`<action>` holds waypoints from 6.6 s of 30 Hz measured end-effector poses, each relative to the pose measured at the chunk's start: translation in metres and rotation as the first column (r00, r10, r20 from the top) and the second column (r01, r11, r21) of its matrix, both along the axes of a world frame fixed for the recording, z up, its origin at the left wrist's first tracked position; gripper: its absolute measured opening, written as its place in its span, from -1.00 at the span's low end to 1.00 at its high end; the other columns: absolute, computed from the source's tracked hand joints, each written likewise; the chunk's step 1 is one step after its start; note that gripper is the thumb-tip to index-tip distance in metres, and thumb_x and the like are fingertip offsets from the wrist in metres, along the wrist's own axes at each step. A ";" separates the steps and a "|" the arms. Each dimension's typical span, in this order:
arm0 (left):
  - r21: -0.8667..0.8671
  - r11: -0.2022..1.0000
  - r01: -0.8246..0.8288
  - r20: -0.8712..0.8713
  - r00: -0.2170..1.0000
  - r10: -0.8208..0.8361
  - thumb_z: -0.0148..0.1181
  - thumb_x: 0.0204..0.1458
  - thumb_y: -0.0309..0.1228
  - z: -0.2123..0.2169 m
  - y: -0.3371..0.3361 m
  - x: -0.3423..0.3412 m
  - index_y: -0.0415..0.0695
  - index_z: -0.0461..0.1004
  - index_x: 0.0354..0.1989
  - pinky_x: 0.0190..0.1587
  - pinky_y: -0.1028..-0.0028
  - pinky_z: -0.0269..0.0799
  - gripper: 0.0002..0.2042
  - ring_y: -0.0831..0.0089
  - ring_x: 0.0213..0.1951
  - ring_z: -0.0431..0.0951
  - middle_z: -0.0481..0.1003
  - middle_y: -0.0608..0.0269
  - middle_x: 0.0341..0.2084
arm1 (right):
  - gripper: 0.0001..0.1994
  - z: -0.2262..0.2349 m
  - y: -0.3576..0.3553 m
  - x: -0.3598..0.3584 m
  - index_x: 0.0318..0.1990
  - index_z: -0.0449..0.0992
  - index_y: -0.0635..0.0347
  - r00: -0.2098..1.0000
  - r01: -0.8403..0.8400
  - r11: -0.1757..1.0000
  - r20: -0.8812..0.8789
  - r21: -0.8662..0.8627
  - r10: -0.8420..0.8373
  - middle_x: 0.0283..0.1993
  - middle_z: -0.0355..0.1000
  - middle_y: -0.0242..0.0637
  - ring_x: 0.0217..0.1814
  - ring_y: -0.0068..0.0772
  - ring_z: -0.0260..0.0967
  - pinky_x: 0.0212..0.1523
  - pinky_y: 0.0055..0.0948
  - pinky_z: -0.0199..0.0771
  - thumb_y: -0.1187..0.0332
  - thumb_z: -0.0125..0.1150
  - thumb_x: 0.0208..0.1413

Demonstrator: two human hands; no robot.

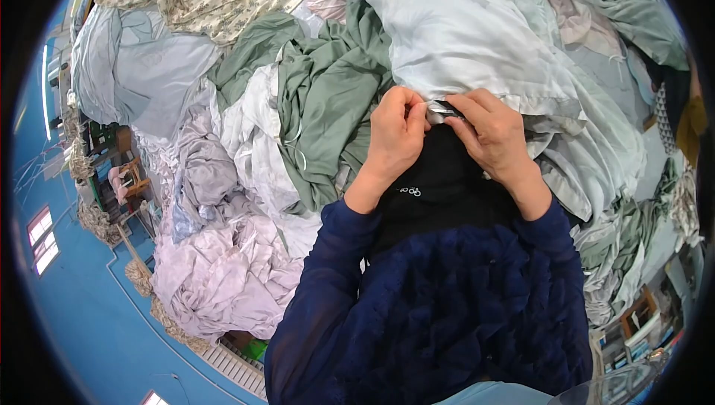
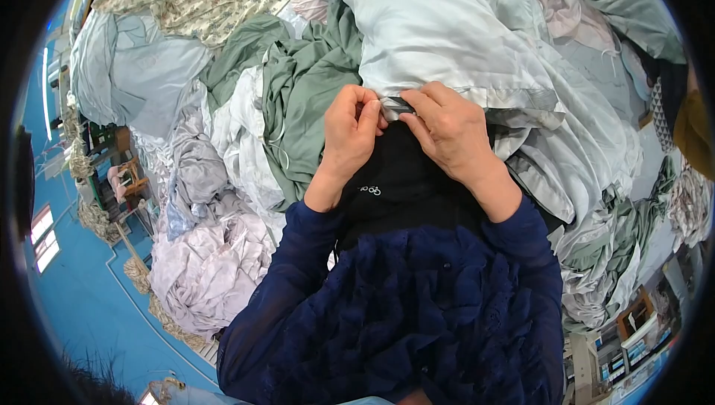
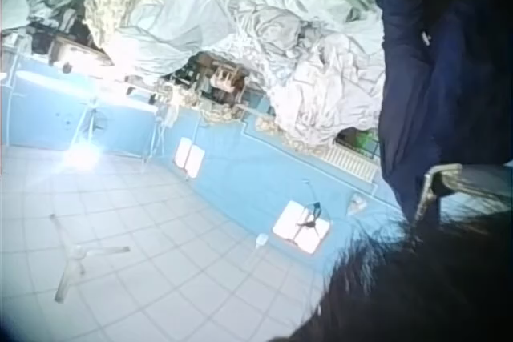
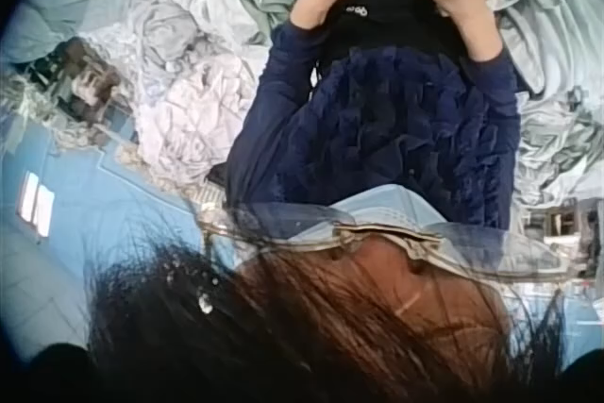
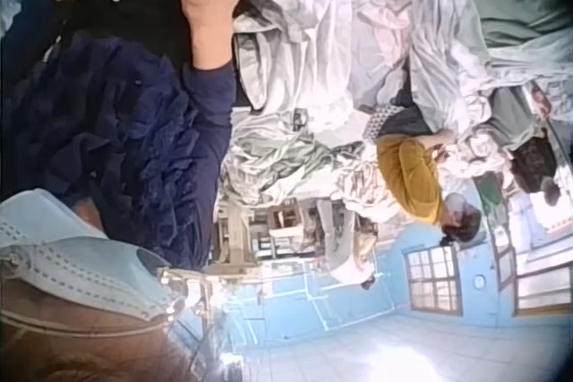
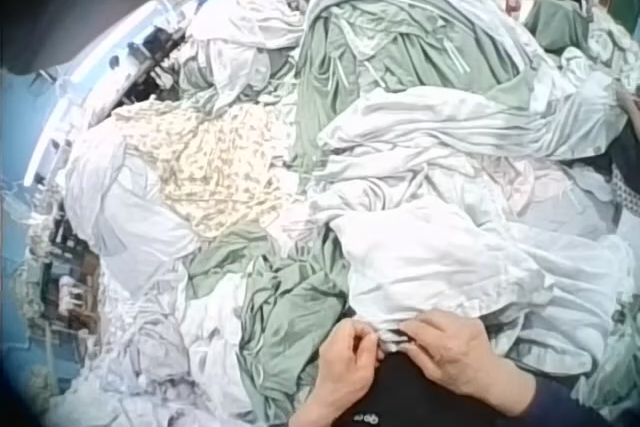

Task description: Trimming loose threads from fabric pieces using snips in a factory setting.

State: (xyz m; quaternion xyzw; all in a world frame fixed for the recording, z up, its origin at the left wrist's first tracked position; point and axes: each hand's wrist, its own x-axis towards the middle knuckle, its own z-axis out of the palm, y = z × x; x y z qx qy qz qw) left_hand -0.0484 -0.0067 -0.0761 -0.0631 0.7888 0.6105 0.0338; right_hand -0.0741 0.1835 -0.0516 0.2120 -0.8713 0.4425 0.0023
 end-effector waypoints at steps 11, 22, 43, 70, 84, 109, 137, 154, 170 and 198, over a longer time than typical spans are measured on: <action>-0.031 0.999 -0.041 0.034 0.999 0.042 0.25 0.13 -0.59 0.007 0.005 0.003 -0.29 0.46 -0.25 -0.43 0.52 0.48 -0.91 0.53 -0.48 0.55 0.49 0.23 -0.47 | -0.74 0.003 0.000 0.002 -0.09 0.60 0.14 0.998 0.040 0.996 0.044 0.074 -0.043 -0.27 0.46 -0.28 -0.30 -0.17 0.49 -0.30 -0.27 0.48 0.42 0.41 0.04; -0.356 0.932 -0.067 -0.323 0.945 -0.056 0.24 -0.02 -0.65 0.002 0.008 -0.002 -0.21 0.43 -0.39 -0.48 0.29 0.42 -0.89 0.15 -0.53 0.49 0.44 0.11 -0.51 | -0.70 0.009 -0.002 -0.001 -0.08 0.59 0.17 0.999 -0.011 0.989 -0.041 0.144 0.017 -0.25 0.49 -0.27 -0.34 -0.17 0.49 -0.34 -0.31 0.48 0.49 0.42 -0.01; -0.399 0.885 -0.239 -0.445 0.894 0.040 0.24 0.06 -0.66 -0.010 0.012 0.016 -0.22 0.39 -0.35 -0.50 0.41 0.43 -0.87 0.33 -0.55 0.48 0.44 0.17 -0.46 | -0.66 0.008 -0.002 -0.002 -0.08 0.58 0.16 0.993 -0.076 0.984 -0.075 0.160 0.089 -0.24 0.50 -0.28 -0.26 -0.18 0.51 -0.31 -0.29 0.52 0.50 0.43 -0.09; -0.420 0.861 -0.286 -0.549 0.836 0.009 0.23 -0.06 -0.74 -0.017 0.016 0.017 -0.21 0.36 -0.34 -0.53 0.31 0.41 -0.79 0.15 -0.51 0.49 0.45 0.11 -0.45 | -0.71 0.001 -0.013 -0.002 -0.12 0.59 0.16 0.986 -0.069 0.986 -0.140 0.152 0.090 -0.31 0.47 -0.30 -0.30 -0.22 0.49 -0.35 -0.31 0.49 0.48 0.43 -0.06; 0.211 0.939 -0.270 0.069 0.963 0.261 0.11 0.25 -0.56 -0.007 -0.008 0.018 -0.30 0.42 -0.25 -0.52 0.62 0.46 -0.94 0.64 -0.54 0.53 0.52 0.27 -0.50 | -0.82 -0.008 -0.007 -0.008 -0.15 0.62 0.23 0.997 0.024 0.998 0.068 -0.058 -0.020 -0.34 0.49 -0.26 -0.47 -0.29 0.44 -0.42 -0.41 0.39 0.50 0.36 0.07; 0.380 0.912 -0.155 0.289 0.956 0.042 0.13 0.25 -0.50 -0.005 -0.024 0.013 -0.22 0.44 -0.26 -0.47 0.61 0.47 -0.94 0.59 -0.52 0.52 0.51 0.29 -0.52 | -0.80 -0.011 -0.005 -0.008 -0.12 0.60 0.23 0.996 0.022 0.998 0.084 -0.061 -0.016 -0.33 0.48 -0.24 -0.38 -0.26 0.46 -0.37 -0.40 0.41 0.50 0.36 0.08; 0.090 0.994 -0.059 0.017 0.998 0.057 0.31 0.14 -0.55 -0.007 -0.024 0.010 -0.23 0.46 -0.18 -0.45 0.69 0.34 -0.85 0.72 -0.52 0.42 0.45 0.44 -0.50 | -0.80 -0.013 -0.006 -0.004 -0.12 0.60 0.23 0.997 0.025 0.998 0.074 -0.054 -0.021 -0.33 0.47 -0.24 -0.38 -0.26 0.47 -0.37 -0.39 0.42 0.48 0.36 0.08; 0.153 0.961 -0.232 0.216 0.956 0.197 0.35 0.11 -0.49 -0.005 -0.026 0.012 -0.23 0.47 -0.34 -0.44 0.58 0.37 -0.85 0.68 -0.48 0.44 0.49 0.35 -0.49 | -0.80 -0.015 -0.004 -0.004 -0.12 0.59 0.23 0.997 0.033 0.997 0.069 -0.065 -0.029 -0.33 0.47 -0.24 -0.39 -0.28 0.46 -0.38 -0.41 0.43 0.50 0.37 0.08; -0.545 0.818 -0.187 -0.293 0.956 0.023 0.31 0.04 -0.51 -0.021 -0.024 0.017 -0.18 0.38 -0.39 -0.45 0.18 0.36 -0.83 0.05 -0.48 0.48 0.43 0.10 -0.49 | -0.79 -0.015 -0.006 -0.004 -0.12 0.59 0.24 0.999 0.031 0.998 0.047 -0.059 -0.028 -0.33 0.46 -0.23 -0.39 -0.30 0.45 -0.39 -0.41 0.41 0.50 0.37 0.08; -0.426 -0.054 0.903 0.766 0.329 -0.553 0.14 0.22 -0.32 -0.078 0.197 -0.007 -0.02 0.62 0.11 0.04 0.27 0.50 -0.68 0.29 0.19 0.55 0.52 0.27 0.20 | -0.76 -0.063 0.149 0.013 -0.07 0.56 0.37 0.788 0.319 0.936 0.589 -0.147 -0.176 -0.26 0.58 -0.34 -0.29 -0.67 0.38 -0.26 -0.57 0.38 0.34 0.26 0.27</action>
